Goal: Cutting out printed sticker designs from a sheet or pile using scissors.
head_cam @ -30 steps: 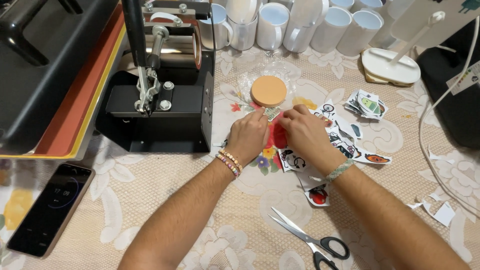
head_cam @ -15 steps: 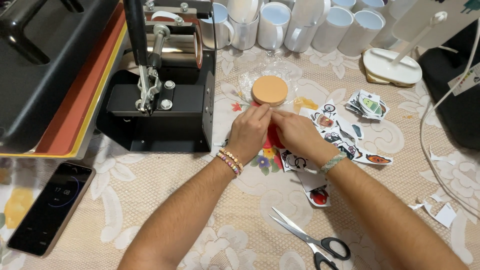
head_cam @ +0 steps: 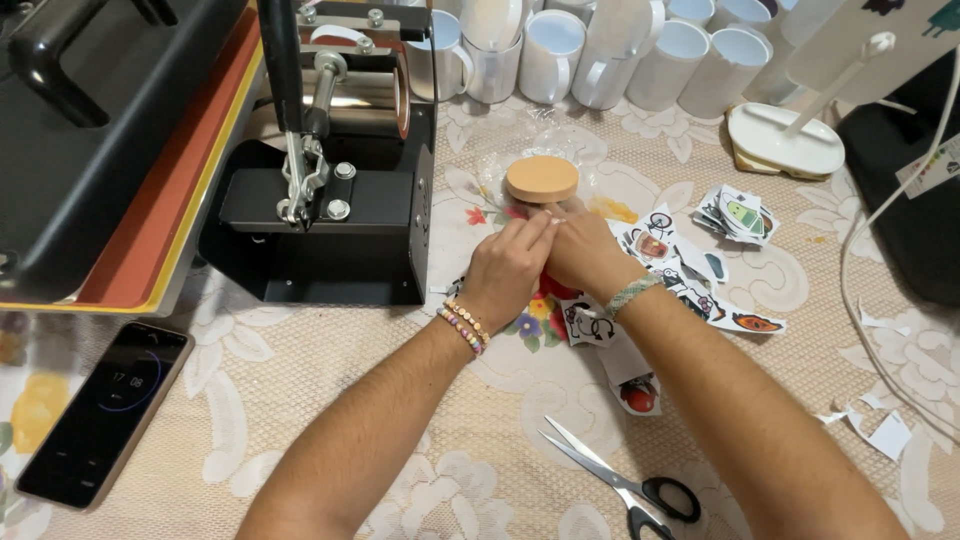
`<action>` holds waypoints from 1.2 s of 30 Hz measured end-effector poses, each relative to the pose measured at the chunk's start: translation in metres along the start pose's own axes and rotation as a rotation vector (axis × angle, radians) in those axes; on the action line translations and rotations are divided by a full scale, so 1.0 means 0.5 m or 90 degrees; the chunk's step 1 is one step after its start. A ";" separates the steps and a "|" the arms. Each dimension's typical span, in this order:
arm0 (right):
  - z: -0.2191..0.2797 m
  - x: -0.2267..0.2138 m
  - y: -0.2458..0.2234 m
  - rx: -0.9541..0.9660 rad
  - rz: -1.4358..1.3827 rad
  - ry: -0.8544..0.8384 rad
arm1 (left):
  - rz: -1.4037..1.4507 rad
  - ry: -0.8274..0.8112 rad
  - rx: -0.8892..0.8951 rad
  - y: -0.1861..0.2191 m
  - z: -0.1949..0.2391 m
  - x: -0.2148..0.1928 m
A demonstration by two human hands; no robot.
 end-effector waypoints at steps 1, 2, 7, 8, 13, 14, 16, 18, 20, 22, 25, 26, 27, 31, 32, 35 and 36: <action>-0.003 0.003 0.004 0.001 0.000 -0.001 | 0.001 -0.001 0.000 0.002 0.000 0.000; -0.007 0.017 0.010 0.003 -0.007 -0.039 | -0.012 0.002 -0.007 0.001 -0.001 0.000; 0.002 -0.008 -0.015 -0.020 -0.011 -0.058 | -0.036 -0.005 -0.037 -0.016 -0.004 0.012; 0.009 -0.007 -0.015 -0.011 -0.015 -0.059 | -0.034 0.003 -0.034 -0.016 -0.003 0.011; 0.017 0.015 0.004 0.017 -0.002 -0.062 | -0.015 -0.007 -0.021 -0.005 -0.003 0.002; 0.017 0.021 0.011 0.036 0.000 -0.066 | -0.021 -0.012 -0.027 -0.009 -0.002 0.006; 0.027 0.012 0.014 0.059 0.001 -0.071 | -0.024 -0.019 -0.032 -0.009 -0.004 0.004; 0.039 -0.048 -0.009 0.025 -0.043 0.038 | 0.000 -0.024 -0.058 -0.015 -0.010 -0.009; 0.078 -0.153 -0.053 0.034 -0.063 0.045 | 0.000 -0.034 -0.064 -0.019 -0.010 -0.005; 0.135 -0.237 -0.095 0.041 -0.083 0.053 | -0.002 -0.043 -0.072 -0.018 -0.014 -0.013; 0.250 -0.294 -0.149 0.086 -0.178 0.006 | 0.100 -0.046 -0.003 0.020 -0.020 -0.050; 0.284 -0.289 -0.186 0.061 -0.296 -0.050 | 0.160 -0.091 0.030 0.041 -0.017 -0.049; 0.320 -0.288 -0.228 0.032 -0.414 -0.105 | 0.219 -0.137 0.063 0.062 -0.012 -0.049; 0.443 -0.203 -0.278 0.079 -0.467 -0.235 | 0.280 -0.280 0.071 0.088 0.021 0.014; 0.467 -0.181 -0.283 0.079 -0.419 -0.245 | 0.265 -0.342 0.042 0.087 0.027 0.035; 0.498 -0.161 -0.299 0.070 -0.395 -0.242 | 0.274 -0.398 -0.003 0.081 0.037 0.060; 0.501 -0.162 -0.310 0.057 -0.420 -0.234 | 0.301 -0.393 -0.025 0.075 0.039 0.061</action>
Point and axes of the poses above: each hand's wrist, its own z-axis away from the middle knuckle, its own x-axis out of the palm, y = z × x, the point moved 10 cm from there along -z, towards the middle knuckle, and after that the axes turned 13 degrees about -x, right-handed, at the moved point
